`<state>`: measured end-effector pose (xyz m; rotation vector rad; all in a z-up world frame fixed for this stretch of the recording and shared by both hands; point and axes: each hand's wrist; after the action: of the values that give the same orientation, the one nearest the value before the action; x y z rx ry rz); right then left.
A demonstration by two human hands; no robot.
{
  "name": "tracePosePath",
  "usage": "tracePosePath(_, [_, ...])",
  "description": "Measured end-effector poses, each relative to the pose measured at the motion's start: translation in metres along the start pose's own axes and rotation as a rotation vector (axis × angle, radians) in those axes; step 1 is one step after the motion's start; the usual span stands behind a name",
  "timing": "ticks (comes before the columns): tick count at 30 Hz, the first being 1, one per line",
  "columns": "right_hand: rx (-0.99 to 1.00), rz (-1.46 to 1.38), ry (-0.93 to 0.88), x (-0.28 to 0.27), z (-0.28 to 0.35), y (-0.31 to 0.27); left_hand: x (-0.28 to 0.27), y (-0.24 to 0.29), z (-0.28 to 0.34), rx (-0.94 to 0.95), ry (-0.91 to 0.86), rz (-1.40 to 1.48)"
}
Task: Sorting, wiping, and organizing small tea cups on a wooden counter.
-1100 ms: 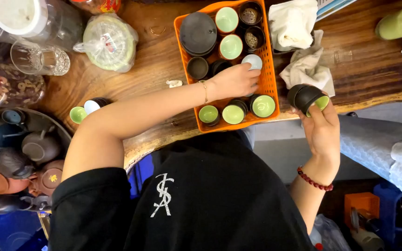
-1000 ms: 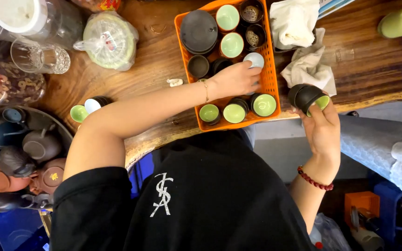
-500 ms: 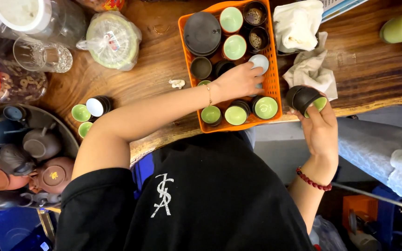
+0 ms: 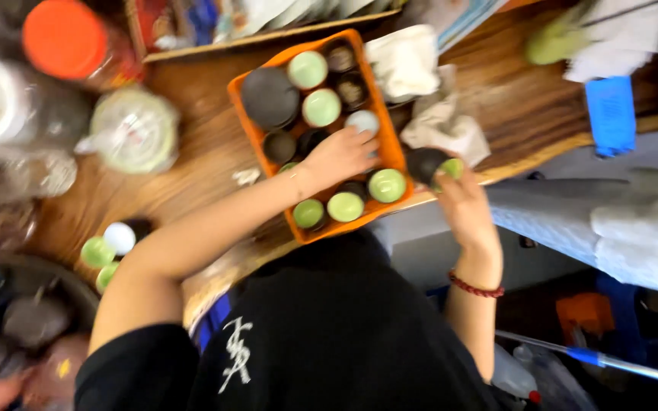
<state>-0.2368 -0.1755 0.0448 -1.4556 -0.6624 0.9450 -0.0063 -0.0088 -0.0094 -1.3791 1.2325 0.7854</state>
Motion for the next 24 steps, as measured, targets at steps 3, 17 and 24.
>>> tracePosePath(3, [0.183,-0.384,0.017,0.004,-0.003,-0.019,-0.024,-0.003,-0.005,-0.023,0.041,0.095])
tracePosePath(17, [0.203,-0.420,0.020,-0.014,0.014,-0.020,-0.070,-0.014,-0.037,0.082,-0.159,0.321])
tracePosePath(24, [0.243,-0.506,0.010,-0.015,0.009,-0.019,-0.068,-0.014,-0.041,0.066,-0.178,0.374])
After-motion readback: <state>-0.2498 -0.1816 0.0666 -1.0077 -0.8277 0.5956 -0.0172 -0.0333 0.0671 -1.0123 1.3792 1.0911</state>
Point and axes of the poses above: each hand's wrist, its own z-axis away from the middle knuckle, its own x-axis out of the palm, y = z × x, and after that the axes turned 7 degrees about -z, right-handed
